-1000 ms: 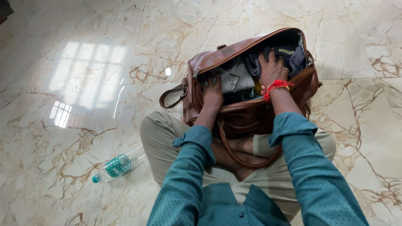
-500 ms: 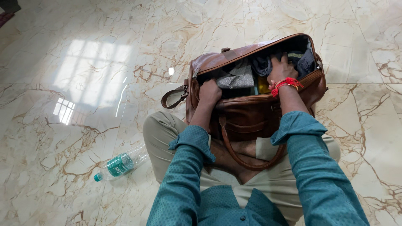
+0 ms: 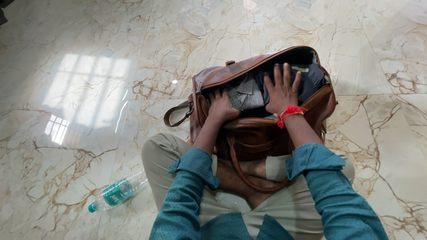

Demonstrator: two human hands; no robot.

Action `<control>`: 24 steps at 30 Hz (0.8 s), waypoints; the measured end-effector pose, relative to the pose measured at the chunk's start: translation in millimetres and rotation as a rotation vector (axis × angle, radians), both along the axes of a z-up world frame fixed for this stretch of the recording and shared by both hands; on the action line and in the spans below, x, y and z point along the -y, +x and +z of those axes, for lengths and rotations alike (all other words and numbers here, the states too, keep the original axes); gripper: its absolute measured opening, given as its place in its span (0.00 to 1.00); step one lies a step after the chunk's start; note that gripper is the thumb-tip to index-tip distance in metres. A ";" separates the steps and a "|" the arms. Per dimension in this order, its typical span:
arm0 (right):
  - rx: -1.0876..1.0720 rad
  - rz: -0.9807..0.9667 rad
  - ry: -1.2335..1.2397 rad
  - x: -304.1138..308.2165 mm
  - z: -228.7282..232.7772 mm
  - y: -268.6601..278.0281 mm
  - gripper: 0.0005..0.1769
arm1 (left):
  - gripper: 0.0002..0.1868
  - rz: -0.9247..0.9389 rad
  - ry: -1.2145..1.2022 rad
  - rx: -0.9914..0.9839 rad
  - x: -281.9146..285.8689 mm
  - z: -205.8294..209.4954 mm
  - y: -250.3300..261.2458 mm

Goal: The person packs various folded items of clothing, including shirts and a yellow garment, into a brown duffel bag and then zips it shut.

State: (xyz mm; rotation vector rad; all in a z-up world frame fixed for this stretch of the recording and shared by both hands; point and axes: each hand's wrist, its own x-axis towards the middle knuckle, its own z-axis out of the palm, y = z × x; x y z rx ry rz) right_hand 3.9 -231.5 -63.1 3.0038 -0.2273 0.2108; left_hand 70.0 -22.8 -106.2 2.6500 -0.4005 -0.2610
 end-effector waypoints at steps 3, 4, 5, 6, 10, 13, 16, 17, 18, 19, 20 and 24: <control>0.076 0.225 -0.183 -4.6 -2.0 3.6 0.55 | 0.62 -0.089 0.007 0.001 11.4 24.1 -0.8; 0.125 0.349 -0.271 -4.7 -3.7 8.0 0.53 | 0.63 -0.179 0.017 0.062 18.0 27.3 0.5; 0.124 0.351 -0.271 -4.1 -5.3 13.4 0.53 | 0.63 -0.267 0.030 0.122 24.1 27.6 2.7; 0.053 0.388 -0.210 -3.4 -6.8 18.9 0.52 | 0.63 -0.264 0.029 0.120 30.6 25.8 6.3; -0.063 0.407 -0.160 -0.7 -13.4 31.5 0.49 | 0.57 -0.434 -0.029 0.184 50.5 8.7 21.8; -0.067 0.339 -0.222 -1.2 -25.2 36.0 0.49 | 0.58 -0.438 -0.100 0.128 53.6 0.6 38.5; 0.084 0.361 -0.155 2.4 -40.9 42.7 0.31 | 0.58 -0.372 -0.080 -0.010 54.8 -3.0 43.8; 0.085 0.356 -0.151 4.3 -45.4 46.9 0.31 | 0.56 -0.313 0.012 -0.117 55.9 -3.0 45.2; 0.122 0.346 -0.128 6.2 -49.8 51.2 0.28 | 0.56 -0.317 0.017 -0.117 56.4 -2.8 48.2; 0.155 0.336 -0.103 7.7 -54.9 53.9 0.25 | 0.55 -0.315 0.024 -0.137 56.2 -4.1 49.3; 0.152 0.333 -0.098 9.6 -59.5 56.0 0.25 | 0.54 -0.312 0.031 -0.157 56.2 -5.2 50.2; 0.282 0.292 -0.078 15.8 -67.2 68.3 0.25 | 0.55 -0.303 -0.018 -0.088 50.5 -4.6 50.3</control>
